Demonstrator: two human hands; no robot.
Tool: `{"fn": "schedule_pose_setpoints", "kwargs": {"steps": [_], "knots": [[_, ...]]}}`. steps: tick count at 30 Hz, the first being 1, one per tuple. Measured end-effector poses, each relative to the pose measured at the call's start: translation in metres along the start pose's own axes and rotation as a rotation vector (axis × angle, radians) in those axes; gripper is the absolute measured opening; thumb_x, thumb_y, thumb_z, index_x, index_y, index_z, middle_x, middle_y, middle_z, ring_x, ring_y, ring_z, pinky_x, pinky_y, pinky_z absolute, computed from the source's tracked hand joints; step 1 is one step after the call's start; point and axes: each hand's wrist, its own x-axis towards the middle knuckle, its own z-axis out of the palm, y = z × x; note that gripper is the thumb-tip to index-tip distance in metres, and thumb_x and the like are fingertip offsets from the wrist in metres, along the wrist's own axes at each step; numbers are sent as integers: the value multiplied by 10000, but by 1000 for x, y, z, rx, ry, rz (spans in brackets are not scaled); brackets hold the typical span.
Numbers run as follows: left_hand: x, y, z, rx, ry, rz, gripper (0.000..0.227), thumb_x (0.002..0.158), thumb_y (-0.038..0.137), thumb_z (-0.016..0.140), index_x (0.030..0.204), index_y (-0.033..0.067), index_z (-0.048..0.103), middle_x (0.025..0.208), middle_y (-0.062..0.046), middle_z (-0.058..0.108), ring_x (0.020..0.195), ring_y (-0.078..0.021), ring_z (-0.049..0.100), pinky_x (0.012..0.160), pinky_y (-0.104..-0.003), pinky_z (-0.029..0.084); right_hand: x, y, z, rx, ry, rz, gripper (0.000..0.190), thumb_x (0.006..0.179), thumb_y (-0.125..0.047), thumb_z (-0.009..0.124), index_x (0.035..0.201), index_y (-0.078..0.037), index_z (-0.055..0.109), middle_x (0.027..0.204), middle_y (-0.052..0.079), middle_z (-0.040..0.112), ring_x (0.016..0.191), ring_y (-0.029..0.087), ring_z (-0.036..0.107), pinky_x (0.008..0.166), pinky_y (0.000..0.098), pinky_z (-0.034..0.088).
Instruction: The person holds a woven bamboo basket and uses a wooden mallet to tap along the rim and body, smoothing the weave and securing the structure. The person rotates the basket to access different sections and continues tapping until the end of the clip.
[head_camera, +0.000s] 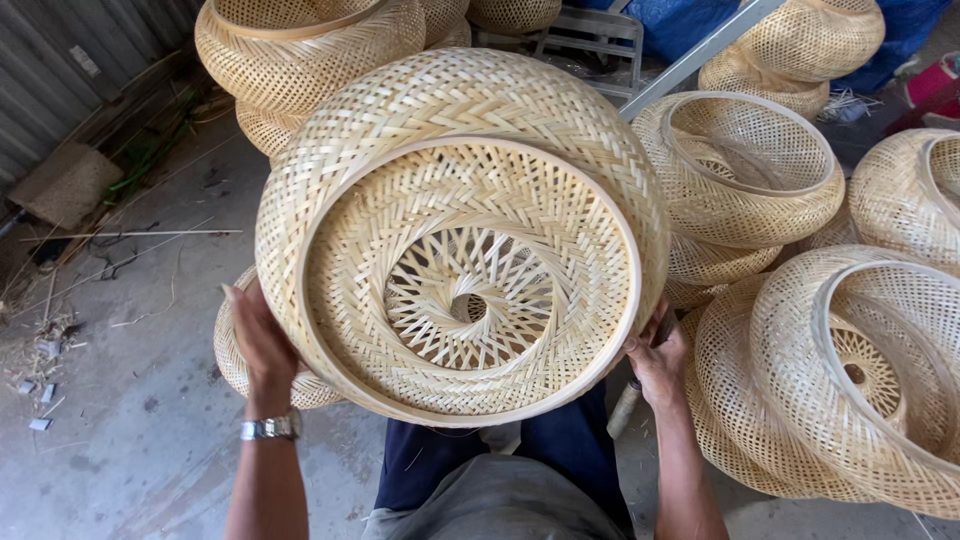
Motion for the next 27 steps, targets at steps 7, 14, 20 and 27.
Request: {"fn": "schedule_pose_setpoints", "kwargs": {"steps": [7, 14, 20, 27], "knots": [[85, 138, 65, 650, -150, 360, 939, 976, 782, 361, 1580, 63, 375, 1604, -261, 391, 1496, -373, 410, 1195, -572, 362, 8, -13, 14, -40, 8, 53, 1052, 772, -293, 927, 1645, 14, 427, 974, -86, 455, 835, 55, 442, 806, 213, 482], [135, 171, 168, 1111, -576, 476, 1004, 846, 875, 393, 1555, 166, 444, 1540, -202, 482, 1318, -394, 543, 1112, -581, 398, 23, -24, 28, 17, -28, 95, 1126, 708, -335, 921, 1581, 2, 293, 1544, 121, 472, 1413, 224, 466, 1177, 407, 433], [142, 154, 173, 1147, -525, 506, 1087, 772, 927, 428, 1531, 153, 506, 1400, -220, 606, 1237, -390, 616, 1055, -579, 475, 29, -18, 25, -114, -54, 52, 1102, 781, -439, 856, 1600, 32, 289, 1578, 127, 467, 1441, 221, 455, 1195, 388, 405], [146, 150, 155, 1110, -486, 525, 1046, 820, 912, 446, 1488, 114, 555, 1395, -234, 610, 1212, -382, 641, 1026, -546, 512, 1, -9, 18, -168, 260, 357, 799, 984, -562, 423, 1604, -77, 283, 1296, 132, 650, 404, 10, 375, 287, 181, 299]]}}
